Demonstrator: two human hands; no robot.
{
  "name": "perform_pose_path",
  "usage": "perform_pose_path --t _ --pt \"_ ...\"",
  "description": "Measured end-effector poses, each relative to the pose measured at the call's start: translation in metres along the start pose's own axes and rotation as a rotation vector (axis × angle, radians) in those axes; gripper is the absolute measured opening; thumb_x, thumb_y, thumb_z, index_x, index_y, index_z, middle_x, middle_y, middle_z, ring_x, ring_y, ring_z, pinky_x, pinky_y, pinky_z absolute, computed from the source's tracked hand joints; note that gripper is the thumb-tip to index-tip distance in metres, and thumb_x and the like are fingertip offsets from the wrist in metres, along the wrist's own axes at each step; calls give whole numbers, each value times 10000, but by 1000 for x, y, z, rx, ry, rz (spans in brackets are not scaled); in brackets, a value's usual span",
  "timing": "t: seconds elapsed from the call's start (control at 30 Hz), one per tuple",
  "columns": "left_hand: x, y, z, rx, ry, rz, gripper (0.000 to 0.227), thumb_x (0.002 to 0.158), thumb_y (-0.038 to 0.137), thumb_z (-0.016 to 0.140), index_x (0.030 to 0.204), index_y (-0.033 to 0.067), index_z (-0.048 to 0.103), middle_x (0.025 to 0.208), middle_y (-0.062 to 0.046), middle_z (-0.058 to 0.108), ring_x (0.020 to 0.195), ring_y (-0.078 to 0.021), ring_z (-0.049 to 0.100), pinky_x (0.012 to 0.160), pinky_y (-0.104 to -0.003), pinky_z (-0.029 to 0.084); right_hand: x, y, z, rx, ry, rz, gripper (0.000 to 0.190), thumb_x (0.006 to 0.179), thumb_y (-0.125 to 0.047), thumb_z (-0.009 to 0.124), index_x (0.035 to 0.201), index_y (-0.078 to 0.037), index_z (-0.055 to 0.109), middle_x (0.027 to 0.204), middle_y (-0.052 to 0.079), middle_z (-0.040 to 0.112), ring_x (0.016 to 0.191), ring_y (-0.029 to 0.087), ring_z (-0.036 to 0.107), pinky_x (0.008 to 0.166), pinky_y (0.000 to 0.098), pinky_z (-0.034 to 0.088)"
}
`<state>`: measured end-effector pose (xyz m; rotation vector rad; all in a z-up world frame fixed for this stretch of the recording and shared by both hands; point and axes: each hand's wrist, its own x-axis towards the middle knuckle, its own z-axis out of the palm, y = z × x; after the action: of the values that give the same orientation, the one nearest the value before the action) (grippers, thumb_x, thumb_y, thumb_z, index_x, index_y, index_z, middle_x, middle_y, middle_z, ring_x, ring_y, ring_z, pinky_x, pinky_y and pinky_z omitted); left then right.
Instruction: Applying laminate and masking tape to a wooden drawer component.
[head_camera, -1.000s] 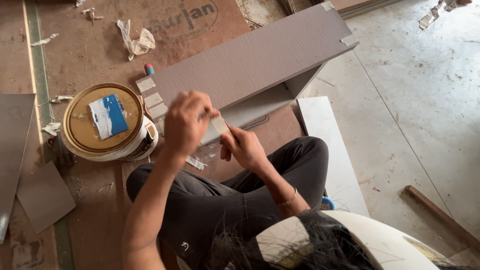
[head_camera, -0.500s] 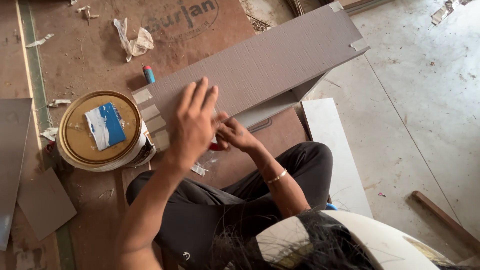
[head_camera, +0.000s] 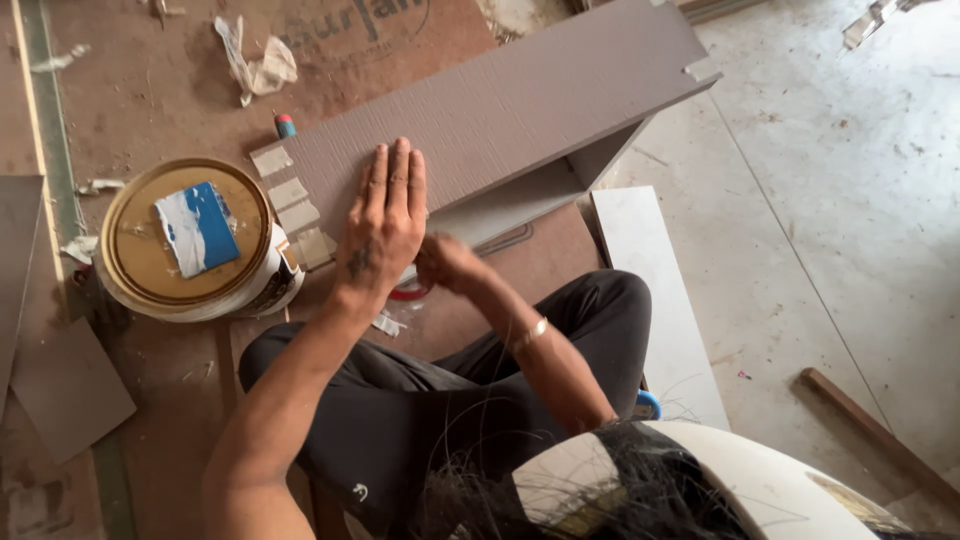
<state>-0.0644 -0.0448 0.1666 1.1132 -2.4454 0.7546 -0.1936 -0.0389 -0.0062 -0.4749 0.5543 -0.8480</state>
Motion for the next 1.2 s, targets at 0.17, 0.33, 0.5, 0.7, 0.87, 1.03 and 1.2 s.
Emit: perform_pose_path --t 0.17,0.33,0.5,0.7,0.87,1.03,1.2 --pt "5 3 -9 56 20 -24 463 976 12 695 1427 -28 600 1493 -212 560 1361 -364 581 1148 -406 522 -85 -16 65 -609 190 -306 356 1133 -231 445 1077 65 633 742 41 616 639 128 557 632 298 480" --pt "19 9 -65 -586 79 -82 728 675 258 898 1268 -89 656 1325 -244 607 1164 -416 617 976 -481 509 -143 -39 92 -802 180 -607 463 1006 5 508 1463 41 445 999 74 672 904 143 651 820 306 563" --pt "9 34 -70 -920 -90 -202 470 730 242 915 1065 -3 694 1106 -94 647 975 -246 689 866 -372 595 -158 -58 100 -923 198 -670 368 993 17 541 1359 45 512 973 96 688 897 169 682 837 321 573" --pt "26 26 -52 -755 79 -157 283 806 217 881 862 61 652 935 -27 669 876 -231 673 784 -378 564 -160 -82 105 -1032 291 -524 253 1073 -199 534 1012 22 643 799 91 754 725 166 740 703 312 595" --pt "58 10 -39 -667 28 -256 300 810 255 892 869 70 663 944 -7 668 914 -238 643 839 -412 508 -133 -89 90 -867 422 -319 477 1081 -379 447 876 11 629 616 87 691 526 145 660 537 300 544" --pt "84 1 -26 -594 33 -282 502 750 242 885 1227 157 752 1181 -34 632 1072 -268 572 846 -480 474 -105 -80 55 -734 258 -342 512 1100 -417 425 873 -1 615 606 49 633 512 134 595 511 287 507" --pt "61 18 -10 -484 -104 -226 514 950 336 790 1377 122 596 1427 -177 551 1283 -369 514 1061 -481 468 -64 -73 6 -652 147 -305 439 1083 -385 406 908 -49 628 564 39 585 476 119 570 463 272 483"
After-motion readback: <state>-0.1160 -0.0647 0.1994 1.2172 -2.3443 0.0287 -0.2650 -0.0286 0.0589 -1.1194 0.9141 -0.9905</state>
